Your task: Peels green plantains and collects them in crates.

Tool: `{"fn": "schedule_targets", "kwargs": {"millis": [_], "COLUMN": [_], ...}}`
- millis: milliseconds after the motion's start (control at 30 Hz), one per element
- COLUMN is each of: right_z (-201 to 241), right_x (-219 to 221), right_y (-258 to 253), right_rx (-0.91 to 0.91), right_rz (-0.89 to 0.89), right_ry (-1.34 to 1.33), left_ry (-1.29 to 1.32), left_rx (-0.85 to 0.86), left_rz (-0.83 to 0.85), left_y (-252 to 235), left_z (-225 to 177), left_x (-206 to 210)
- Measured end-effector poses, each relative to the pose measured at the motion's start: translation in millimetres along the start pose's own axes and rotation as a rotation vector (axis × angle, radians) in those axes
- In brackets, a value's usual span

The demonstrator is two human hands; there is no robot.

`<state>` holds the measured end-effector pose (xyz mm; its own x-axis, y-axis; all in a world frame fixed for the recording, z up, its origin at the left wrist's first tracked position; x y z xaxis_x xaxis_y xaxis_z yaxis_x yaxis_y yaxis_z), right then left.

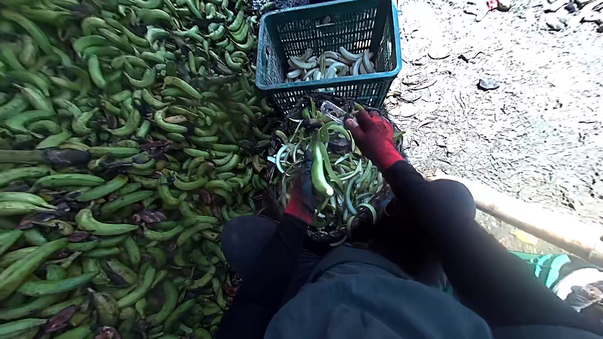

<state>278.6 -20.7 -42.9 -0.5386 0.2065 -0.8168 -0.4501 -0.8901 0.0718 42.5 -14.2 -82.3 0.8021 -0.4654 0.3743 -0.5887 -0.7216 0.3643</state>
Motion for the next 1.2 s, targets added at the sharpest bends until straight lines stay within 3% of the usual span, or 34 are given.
{"fn": "schedule_targets", "kwargs": {"millis": [100, 167, 233, 333, 400, 500, 567, 667, 733, 800, 867, 967, 1033, 1100, 1200], "right_z": [22, 32, 40, 45, 40, 21, 14, 34, 53, 62, 59, 48, 47, 44, 30], "right_x": [4, 27, 42, 45, 43, 38, 35, 45, 53, 55, 51, 43, 37, 36, 37], "right_y": [14, 35, 52, 48, 28, -9, -18, 8, 33, 40, 29, 7, 6, 6, -9], "right_rx": [-0.207, -0.272, -0.342, -0.412, -0.392, -0.252, -0.179, -0.229, -0.313, -0.349, -0.324, -0.305, -0.314, -0.301, -0.185], "right_rz": [0.209, 0.419, 0.482, 0.430, 0.343, 0.229, 0.216, 0.298, 0.315, 0.283, 0.268, 0.254, 0.219, 0.195, 0.238], "right_ry": [-0.071, -0.131, -0.141, -0.100, -0.013, 0.072, 0.081, 0.056, 0.046, 0.070, 0.073, 0.053, 0.094, 0.128, 0.081], "left_ry": [-0.079, -0.297, -0.359, -0.132, -0.114, -0.013, -0.007, -0.244, -0.092, 0.098, 0.059, -0.373, -0.643, -0.666, -0.541], "left_rx": [0.171, 0.248, 0.317, 0.362, 0.254, -0.068, -0.076, 0.206, 0.353, 0.432, 0.425, 0.353, 0.292, 0.180, 0.103], "left_rz": [-0.142, -0.294, -0.378, -0.228, -0.081, 0.077, 0.069, -0.289, -0.577, -0.642, -0.581, -0.318, -0.241, -0.156, 0.184], "left_y": [-10, -7, -9, -10, -2, 4, -1, -13, -38, -52, -49, -17, -11, -9, -6], "left_z": [-17, -31, -45, -45, -27, 8, 15, -15, -38, -54, -56, -46, -47, -47, -33], "left_x": [-24, -35, -32, -14, -5, 7, 3, -28, -47, -51, -41, -17, -23, -32, -19]}}
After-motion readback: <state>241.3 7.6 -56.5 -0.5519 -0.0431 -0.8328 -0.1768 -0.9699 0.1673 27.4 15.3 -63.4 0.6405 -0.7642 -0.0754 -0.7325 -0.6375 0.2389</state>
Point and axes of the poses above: each hand's wrist, its own y-axis away from the middle knuckle, its own x-axis out of the palm, z = x × y, the point moved 6 cm from there along -y, towards the middle knuckle, and after that the axes turned 5 degrees about z, right-handed, at the moved point
